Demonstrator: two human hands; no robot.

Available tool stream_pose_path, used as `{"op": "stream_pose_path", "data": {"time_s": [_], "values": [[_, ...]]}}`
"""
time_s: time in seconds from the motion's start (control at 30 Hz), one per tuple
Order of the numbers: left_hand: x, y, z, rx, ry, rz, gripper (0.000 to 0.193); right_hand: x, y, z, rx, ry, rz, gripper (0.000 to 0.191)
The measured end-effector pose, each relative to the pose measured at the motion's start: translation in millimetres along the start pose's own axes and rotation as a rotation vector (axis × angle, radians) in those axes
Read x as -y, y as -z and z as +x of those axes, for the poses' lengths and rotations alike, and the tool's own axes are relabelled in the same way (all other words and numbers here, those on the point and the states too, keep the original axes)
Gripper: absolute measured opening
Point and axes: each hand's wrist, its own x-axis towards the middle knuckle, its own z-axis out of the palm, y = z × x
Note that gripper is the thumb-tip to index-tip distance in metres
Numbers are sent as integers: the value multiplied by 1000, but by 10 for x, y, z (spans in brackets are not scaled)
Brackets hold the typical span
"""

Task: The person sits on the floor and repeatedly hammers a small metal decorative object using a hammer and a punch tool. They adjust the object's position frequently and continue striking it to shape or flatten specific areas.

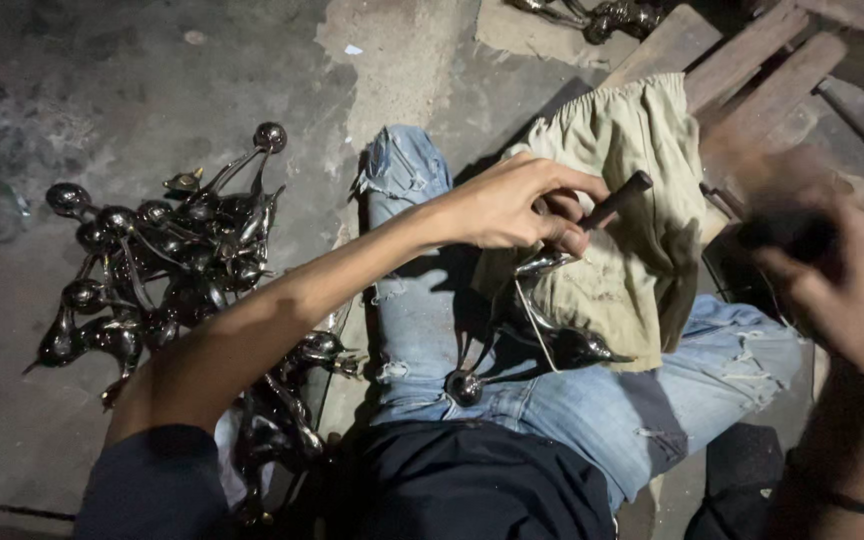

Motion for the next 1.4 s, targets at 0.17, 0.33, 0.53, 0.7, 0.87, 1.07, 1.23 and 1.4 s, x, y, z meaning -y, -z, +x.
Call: {"op": "stream_pose_path", "data": {"time_s": [0.17,0.33,0.53,0.7,0.87,1.07,1.23,1.4], "values": [[-57,-81,77,31,-50,165,53,-150,-83,-133,52,-151,123,62],[-134,-125,143,43,-160,95,55,-313,-119,-305,-100,-362,377,55],[-290,-207,232,57,-65,142,59,-142,76,-383,-72,-175,269,64],[-461,-365,369,79,30,168,61,-311,364,-528,152,-256,2,75],[-597,-485,484,111,17,202,60,-406,481,-665,-109,-220,122,68],[-760,-592,638,162,45,128,59,-349,658,-694,-226,-206,309,70],[-863,-724,697,123,-81,148,57,-501,796,-1015,-37,-140,189,69],[-767,-827,979,-190,-81,4,41,-734,669,-1377,-422,-523,400,64]]}}
